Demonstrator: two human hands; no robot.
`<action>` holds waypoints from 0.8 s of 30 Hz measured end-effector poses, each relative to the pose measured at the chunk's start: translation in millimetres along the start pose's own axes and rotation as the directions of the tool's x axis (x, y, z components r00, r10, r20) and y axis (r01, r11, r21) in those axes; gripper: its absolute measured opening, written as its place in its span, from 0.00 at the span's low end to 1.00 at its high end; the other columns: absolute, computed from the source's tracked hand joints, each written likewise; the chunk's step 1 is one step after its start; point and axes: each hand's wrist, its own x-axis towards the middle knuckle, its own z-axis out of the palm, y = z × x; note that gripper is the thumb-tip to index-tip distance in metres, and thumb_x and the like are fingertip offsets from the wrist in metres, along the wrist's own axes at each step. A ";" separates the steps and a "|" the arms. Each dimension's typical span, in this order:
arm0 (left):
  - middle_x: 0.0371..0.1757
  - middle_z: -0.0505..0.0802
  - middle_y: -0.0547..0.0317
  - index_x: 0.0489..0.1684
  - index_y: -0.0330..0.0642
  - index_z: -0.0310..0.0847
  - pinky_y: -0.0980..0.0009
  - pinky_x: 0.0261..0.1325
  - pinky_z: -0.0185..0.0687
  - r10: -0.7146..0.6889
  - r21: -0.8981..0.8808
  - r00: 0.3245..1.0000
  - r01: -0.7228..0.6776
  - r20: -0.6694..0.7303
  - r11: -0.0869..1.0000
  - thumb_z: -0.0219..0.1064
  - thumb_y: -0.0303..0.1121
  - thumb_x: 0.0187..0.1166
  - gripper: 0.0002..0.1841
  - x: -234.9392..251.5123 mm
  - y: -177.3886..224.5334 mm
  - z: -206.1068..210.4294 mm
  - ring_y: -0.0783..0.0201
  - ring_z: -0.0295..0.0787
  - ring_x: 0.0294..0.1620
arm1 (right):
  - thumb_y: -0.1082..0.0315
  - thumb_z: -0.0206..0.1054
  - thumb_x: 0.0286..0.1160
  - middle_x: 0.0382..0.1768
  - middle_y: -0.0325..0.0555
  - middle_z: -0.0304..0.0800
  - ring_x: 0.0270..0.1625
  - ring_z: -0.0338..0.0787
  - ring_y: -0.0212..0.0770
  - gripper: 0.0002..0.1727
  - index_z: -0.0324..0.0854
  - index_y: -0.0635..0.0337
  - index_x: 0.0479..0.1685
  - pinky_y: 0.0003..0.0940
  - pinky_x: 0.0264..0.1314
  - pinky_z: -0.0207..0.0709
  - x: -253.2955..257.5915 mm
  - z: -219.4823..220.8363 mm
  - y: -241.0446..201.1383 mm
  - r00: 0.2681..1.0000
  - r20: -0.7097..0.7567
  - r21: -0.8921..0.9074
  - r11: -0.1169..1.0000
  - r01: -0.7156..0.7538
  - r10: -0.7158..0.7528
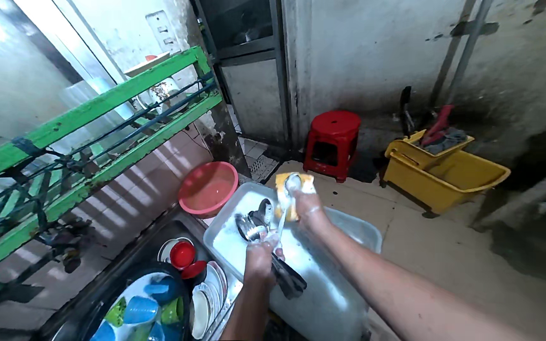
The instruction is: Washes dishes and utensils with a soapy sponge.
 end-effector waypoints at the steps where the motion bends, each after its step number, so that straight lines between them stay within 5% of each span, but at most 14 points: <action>1: 0.22 0.81 0.54 0.46 0.31 0.75 0.73 0.19 0.81 0.012 -0.013 0.999 -0.012 -0.032 1.000 0.62 0.20 0.83 0.02 0.4 0.2 -0.2 0.66 0.78 0.14 | 0.55 0.61 0.89 0.52 0.60 0.86 0.46 0.88 0.52 0.28 0.65 0.60 0.81 0.53 0.50 0.83 -13.7 3.7 9.5 0.997 0.054 -0.024 0.998 -0.052 0.053; 4: 0.22 0.83 0.54 0.43 0.31 0.75 0.72 0.20 0.81 0.053 -0.037 0.996 -0.056 -0.077 0.998 0.59 0.21 0.85 0.02 0.6 0.5 -4.1 0.65 0.80 0.15 | 0.59 0.62 0.88 0.50 0.60 0.88 0.46 0.91 0.51 0.24 0.71 0.63 0.76 0.50 0.51 0.85 -30.0 8.6 25.4 0.975 0.186 -0.198 0.976 -0.086 0.124; 6: 0.25 0.86 0.52 0.42 0.30 0.78 0.73 0.21 0.83 0.038 -0.112 0.998 -0.043 -0.053 0.993 0.53 0.28 0.91 0.11 0.5 2.2 -5.5 0.65 0.82 0.18 | 0.54 0.59 0.90 0.51 0.63 0.89 0.49 0.90 0.54 0.25 0.76 0.66 0.71 0.55 0.57 0.82 -16.9 -0.9 16.7 0.976 0.201 -0.298 0.954 -0.019 0.082; 9: 0.33 0.91 0.47 0.44 0.29 0.81 0.68 0.31 0.86 0.045 -0.231 0.998 -0.054 -0.045 0.972 0.54 0.26 0.89 0.11 1.4 6.6 -5.5 0.60 0.89 0.28 | 0.50 0.55 0.92 0.53 0.63 0.88 0.51 0.89 0.54 0.27 0.75 0.65 0.73 0.55 0.58 0.81 2.5 -19.2 -4.2 0.932 0.331 -0.471 0.882 0.028 0.148; 11: 0.33 0.90 0.47 0.43 0.31 0.80 0.62 0.36 0.89 0.060 -0.290 0.998 -0.063 -0.019 0.955 0.58 0.24 0.85 0.06 2.2 5.2 -4.7 0.57 0.89 0.32 | 0.53 0.57 0.91 0.54 0.61 0.87 0.53 0.88 0.50 0.25 0.77 0.68 0.69 0.49 0.61 0.80 -2.5 -22.6 -10.0 0.848 0.430 -0.680 0.729 0.078 0.310; 13: 0.35 0.91 0.46 0.45 0.31 0.80 0.59 0.39 0.91 0.043 -0.305 0.998 -0.030 0.036 0.952 0.58 0.23 0.84 0.05 0.1 5.1 -5.0 0.56 0.91 0.36 | 0.56 0.58 0.90 0.61 0.67 0.84 0.63 0.84 0.56 0.25 0.77 0.72 0.69 0.55 0.71 0.73 -14.8 -18.9 -12.8 0.739 0.483 -0.835 0.502 0.226 0.470; 17: 0.30 0.91 0.46 0.46 0.31 0.79 0.61 0.34 0.91 0.000 -0.343 1.000 0.001 0.002 0.939 0.58 0.26 0.86 0.06 -0.4 10.0 -5.3 0.55 0.92 0.30 | 0.50 0.60 0.88 0.63 0.75 0.82 0.68 0.82 0.68 0.31 0.77 0.75 0.67 0.69 0.70 0.68 -30.1 -23.4 -21.4 0.603 0.426 -0.863 0.104 0.494 0.674; 19: 0.21 0.84 0.54 0.41 0.35 0.75 0.62 0.31 0.90 0.029 -0.378 0.998 -0.051 -0.063 0.924 0.56 0.27 0.88 0.07 3.7 11.2 -5.7 0.59 0.86 0.21 | 0.54 0.68 0.82 0.63 0.75 0.83 0.68 0.82 0.70 0.30 0.76 0.74 0.70 0.70 0.70 0.69 -18.6 -38.2 -16.9 0.603 0.400 -0.855 0.045 0.516 0.690; 22: 0.15 0.76 0.60 0.39 0.36 0.74 0.68 0.23 0.84 0.011 -0.295 0.990 -0.052 -0.139 0.954 0.58 0.28 0.88 0.07 9.1 9.4 -6.7 0.65 0.76 0.13 | 0.64 0.72 0.77 0.67 0.72 0.82 0.72 0.81 0.69 0.28 0.74 0.71 0.74 0.69 0.72 0.70 -2.3 -60.7 -9.5 0.727 0.371 -0.886 -0.014 0.464 0.578; 24: 0.18 0.76 0.58 0.40 0.35 0.75 0.68 0.21 0.83 -0.057 -0.162 0.992 0.038 -0.113 0.986 0.59 0.27 0.87 0.05 7.6 6.6 -4.6 0.64 0.75 0.13 | 0.65 0.69 0.80 0.67 0.70 0.83 0.73 0.81 0.66 0.25 0.76 0.69 0.72 0.66 0.75 0.70 4.8 -65.9 -1.7 0.792 0.378 -0.915 0.066 0.397 0.479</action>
